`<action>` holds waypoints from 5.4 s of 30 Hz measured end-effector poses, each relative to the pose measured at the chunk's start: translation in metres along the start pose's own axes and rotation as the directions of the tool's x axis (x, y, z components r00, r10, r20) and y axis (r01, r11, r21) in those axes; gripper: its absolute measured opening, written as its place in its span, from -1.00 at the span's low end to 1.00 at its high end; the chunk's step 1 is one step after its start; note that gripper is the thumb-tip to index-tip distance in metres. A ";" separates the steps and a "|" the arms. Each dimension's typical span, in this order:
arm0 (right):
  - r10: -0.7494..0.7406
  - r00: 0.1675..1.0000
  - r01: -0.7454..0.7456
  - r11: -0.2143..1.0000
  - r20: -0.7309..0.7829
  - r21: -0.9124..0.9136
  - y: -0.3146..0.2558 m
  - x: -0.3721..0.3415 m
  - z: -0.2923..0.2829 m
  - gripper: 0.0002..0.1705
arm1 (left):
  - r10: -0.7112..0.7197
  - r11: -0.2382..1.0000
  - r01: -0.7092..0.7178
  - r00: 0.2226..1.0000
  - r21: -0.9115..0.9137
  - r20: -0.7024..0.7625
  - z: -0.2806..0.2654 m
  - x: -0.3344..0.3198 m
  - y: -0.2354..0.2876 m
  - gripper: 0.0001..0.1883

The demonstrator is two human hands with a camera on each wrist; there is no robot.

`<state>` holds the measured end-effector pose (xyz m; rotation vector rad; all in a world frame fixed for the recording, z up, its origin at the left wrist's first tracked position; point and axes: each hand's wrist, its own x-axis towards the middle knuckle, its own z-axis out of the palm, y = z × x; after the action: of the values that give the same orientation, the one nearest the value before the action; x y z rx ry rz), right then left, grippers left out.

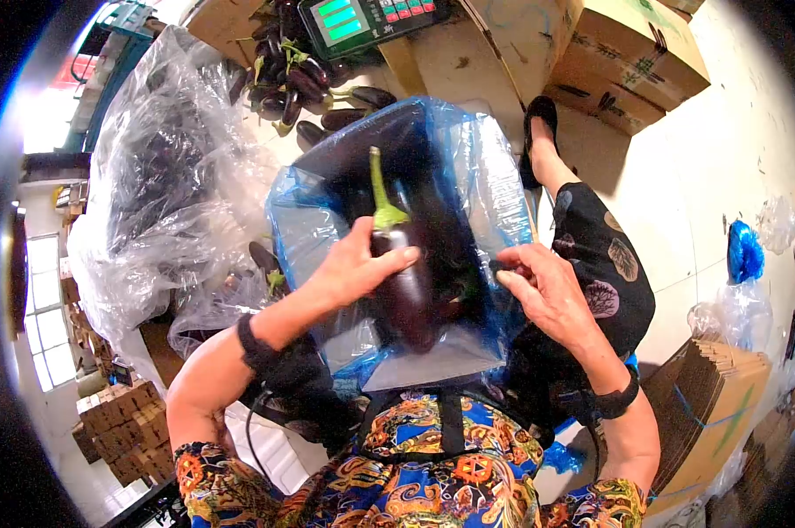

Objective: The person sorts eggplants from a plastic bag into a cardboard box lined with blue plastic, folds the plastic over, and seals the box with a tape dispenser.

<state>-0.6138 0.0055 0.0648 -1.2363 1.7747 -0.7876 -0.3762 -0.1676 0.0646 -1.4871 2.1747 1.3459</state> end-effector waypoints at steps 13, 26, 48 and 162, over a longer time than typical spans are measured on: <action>-0.066 0.991 0.066 0.998 -0.116 -0.001 0.003 0.004 0.012 -0.68 | 0.089 0.985 -0.080 0.994 -0.151 0.058 0.045 0.013 0.018 -0.11; -0.065 0.976 0.025 0.982 -0.208 -0.189 0.029 0.008 0.016 -0.47 | 0.229 0.972 -0.213 0.951 0.098 -0.207 0.046 0.018 -0.010 -0.25; -0.287 0.931 0.227 0.940 -0.225 -0.256 0.016 -0.002 0.027 -0.64 | 0.002 0.809 0.089 0.988 -0.581 0.154 0.047 0.015 0.005 -0.13; -0.365 0.903 0.278 0.898 -0.225 -0.340 -0.063 0.075 0.013 -0.58 | -0.216 0.746 0.093 0.970 -0.659 -0.108 -0.155 -0.001 -0.218 -0.39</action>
<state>-0.5893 -0.0866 0.0914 -1.7297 2.0002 -0.9470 -0.1485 -0.3032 0.0301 -2.0324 1.6664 2.1157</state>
